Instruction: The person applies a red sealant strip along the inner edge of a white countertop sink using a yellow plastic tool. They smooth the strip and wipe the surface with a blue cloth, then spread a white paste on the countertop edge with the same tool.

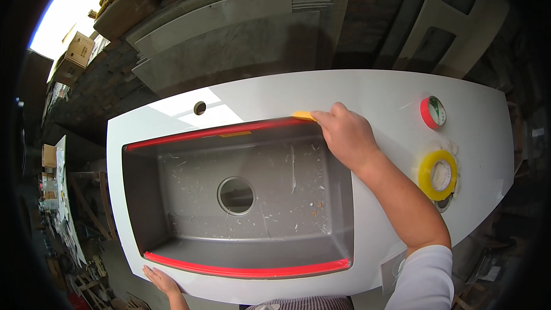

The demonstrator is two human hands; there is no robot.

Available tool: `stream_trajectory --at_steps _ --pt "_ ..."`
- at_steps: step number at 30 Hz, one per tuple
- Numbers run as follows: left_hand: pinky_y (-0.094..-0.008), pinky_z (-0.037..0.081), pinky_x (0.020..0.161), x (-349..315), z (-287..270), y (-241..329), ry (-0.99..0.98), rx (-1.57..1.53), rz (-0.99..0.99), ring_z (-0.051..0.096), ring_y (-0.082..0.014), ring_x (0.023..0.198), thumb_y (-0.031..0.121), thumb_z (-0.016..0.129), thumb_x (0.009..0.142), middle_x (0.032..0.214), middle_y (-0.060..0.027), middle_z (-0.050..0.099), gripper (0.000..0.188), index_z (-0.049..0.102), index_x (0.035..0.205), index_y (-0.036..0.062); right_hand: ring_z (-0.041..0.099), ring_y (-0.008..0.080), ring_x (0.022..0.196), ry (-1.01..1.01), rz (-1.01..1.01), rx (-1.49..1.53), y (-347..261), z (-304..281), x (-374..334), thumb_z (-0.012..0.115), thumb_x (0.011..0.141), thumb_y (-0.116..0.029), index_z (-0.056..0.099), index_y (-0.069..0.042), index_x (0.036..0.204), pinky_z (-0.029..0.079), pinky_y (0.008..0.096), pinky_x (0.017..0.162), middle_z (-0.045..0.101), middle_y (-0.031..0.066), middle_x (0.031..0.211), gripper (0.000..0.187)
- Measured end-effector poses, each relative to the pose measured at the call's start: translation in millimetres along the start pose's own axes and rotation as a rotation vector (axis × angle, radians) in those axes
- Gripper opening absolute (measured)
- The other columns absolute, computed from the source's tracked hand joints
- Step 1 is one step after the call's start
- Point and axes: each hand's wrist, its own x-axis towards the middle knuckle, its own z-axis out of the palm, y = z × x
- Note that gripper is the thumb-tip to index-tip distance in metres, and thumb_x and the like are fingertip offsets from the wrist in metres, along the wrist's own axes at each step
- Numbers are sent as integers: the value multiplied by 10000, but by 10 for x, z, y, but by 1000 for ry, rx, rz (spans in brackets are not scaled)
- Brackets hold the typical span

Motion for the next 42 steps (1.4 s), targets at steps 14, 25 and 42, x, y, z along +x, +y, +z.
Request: stream_trajectory --at_steps 14,25,42 --pt "-450 232 1199 12 -17 67 6 14 -14 296 -395 1447 183 373 1053 1533 -256 355 477 369 1471 -46 630 303 743 0 36 64 -20 -120 39 654 880 -91 745 -133 1027 522 400 648 588 108 821 178" --pt "-447 224 1203 4 -11 36 -10 23 -13 281 -389 1456 197 361 1055 1542 -249 347 482 368 1477 -34 632 285 761 -35 118 5 166 -150 42 687 860 -83 758 -130 1032 518 374 680 606 93 829 192" --pt "-448 235 1198 20 -23 31 -1 39 -14 292 -389 1450 179 374 1051 1536 -248 357 473 375 1473 -34 636 307 797 -48 133 58 175 -132 87 655 890 -113 757 -137 1007 537 388 722 633 97 881 157"
